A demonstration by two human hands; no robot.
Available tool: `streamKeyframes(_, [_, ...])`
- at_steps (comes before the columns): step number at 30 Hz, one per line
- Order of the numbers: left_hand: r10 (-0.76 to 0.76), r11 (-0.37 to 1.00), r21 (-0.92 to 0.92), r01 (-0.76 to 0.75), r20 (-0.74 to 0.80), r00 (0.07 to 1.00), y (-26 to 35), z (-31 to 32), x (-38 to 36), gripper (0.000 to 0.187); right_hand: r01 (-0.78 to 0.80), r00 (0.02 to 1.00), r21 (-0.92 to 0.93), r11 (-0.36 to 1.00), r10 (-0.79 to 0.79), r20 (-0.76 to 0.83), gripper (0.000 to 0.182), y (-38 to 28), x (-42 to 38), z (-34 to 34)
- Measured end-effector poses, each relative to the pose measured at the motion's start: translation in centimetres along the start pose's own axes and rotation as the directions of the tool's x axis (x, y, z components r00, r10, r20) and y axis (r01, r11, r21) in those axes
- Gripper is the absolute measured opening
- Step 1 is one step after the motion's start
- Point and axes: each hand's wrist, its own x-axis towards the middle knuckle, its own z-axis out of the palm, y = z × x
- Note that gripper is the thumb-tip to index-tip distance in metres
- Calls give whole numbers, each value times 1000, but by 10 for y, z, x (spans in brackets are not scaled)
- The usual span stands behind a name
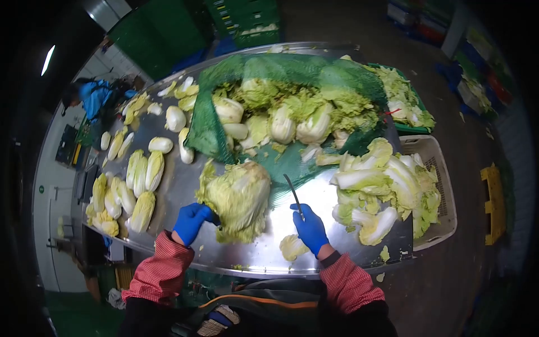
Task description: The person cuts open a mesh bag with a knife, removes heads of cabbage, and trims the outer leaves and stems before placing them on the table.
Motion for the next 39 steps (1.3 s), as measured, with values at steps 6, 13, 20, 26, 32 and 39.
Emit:
streamKeyframes(6, [385,825,549,-131,-378,842,-61,-60,24,65,61,982,-124,990,-38,183,33,1,8,31])
streamKeyframes(13, [125,992,16,-124,-53,991,-108,1,44,123,86,986,-231,969,-49,162,33,-7,16,23])
streamKeyframes(20, [204,965,-149,-214,-80,976,-126,12,31,124,312,936,-452,836,-351,-3,23,-30,19,13])
streamKeyframes(26, [187,965,-176,-196,-67,980,-121,10,41,121,456,880,-561,691,-444,169,23,-11,50,35])
streamKeyframes(32, [127,968,-207,-140,-77,989,-126,3,55,112,378,923,-668,641,-314,221,28,13,87,46])
streamKeyframes(39, [189,941,-261,-218,-132,973,-129,-1,64,106,296,955,-710,639,-203,216,23,-10,92,53])
